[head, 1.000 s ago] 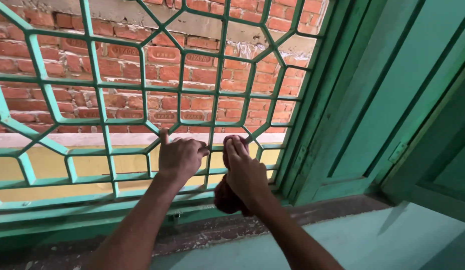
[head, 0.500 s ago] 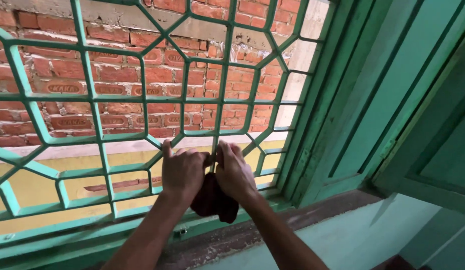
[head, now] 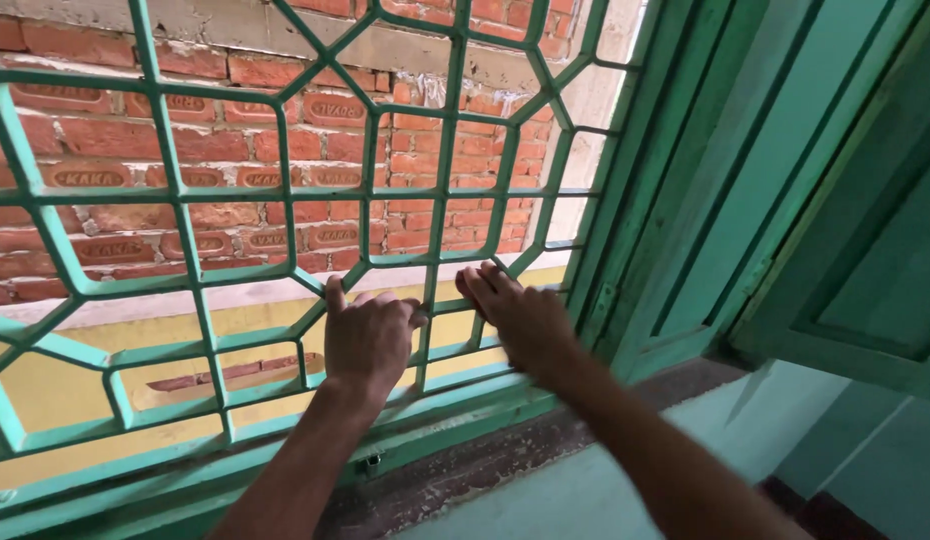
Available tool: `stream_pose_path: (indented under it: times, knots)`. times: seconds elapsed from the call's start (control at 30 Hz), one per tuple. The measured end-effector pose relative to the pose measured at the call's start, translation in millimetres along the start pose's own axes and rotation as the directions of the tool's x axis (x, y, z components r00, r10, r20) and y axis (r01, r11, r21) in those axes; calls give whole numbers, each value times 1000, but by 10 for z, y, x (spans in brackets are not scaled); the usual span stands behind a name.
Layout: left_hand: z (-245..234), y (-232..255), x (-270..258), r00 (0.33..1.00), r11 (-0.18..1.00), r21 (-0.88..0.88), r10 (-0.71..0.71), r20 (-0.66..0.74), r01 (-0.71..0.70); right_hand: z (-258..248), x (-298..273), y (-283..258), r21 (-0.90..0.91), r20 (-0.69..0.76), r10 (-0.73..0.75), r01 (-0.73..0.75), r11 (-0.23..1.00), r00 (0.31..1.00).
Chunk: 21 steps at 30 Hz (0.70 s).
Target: The person cleans a window grill by wiping its metal bars with a cloth.
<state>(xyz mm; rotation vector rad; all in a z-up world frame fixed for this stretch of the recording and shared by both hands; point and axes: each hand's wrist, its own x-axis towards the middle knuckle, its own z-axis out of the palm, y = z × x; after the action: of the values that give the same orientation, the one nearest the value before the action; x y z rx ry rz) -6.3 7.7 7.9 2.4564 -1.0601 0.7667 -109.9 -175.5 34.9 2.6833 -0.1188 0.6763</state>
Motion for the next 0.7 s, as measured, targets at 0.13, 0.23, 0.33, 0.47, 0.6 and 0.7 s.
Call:
stream_pose_path:
  times: [0.13,0.23,0.33,0.47,0.6,0.7]
  knots:
    - [15,10,6,1000,1000,29,9,-8,-9,354,-60,-529,474,-120,313,-223,852,942]
    - [41,17,-4,1000,994,109,0,-18,2,403,-136,-585,620,-434,216,116,776,875]
    - [30,35,5,1000,1000,18,-21,-11,22,-12,-221,-315,523,-176,107,0,852,979]
    - [111,-18,21,999,999,33,-4,-42,5,53,-82,285,-181,-147,-245,218,959,958]
    - [-8,41,-30,1000,1000,10,-25,-9,25,38,83,360,-476,-108,-371,279,834,922]
    - [-41,57,-30,999,999,13,-39,15,39,502,94,250,-315,-246,-185,102,944,952]
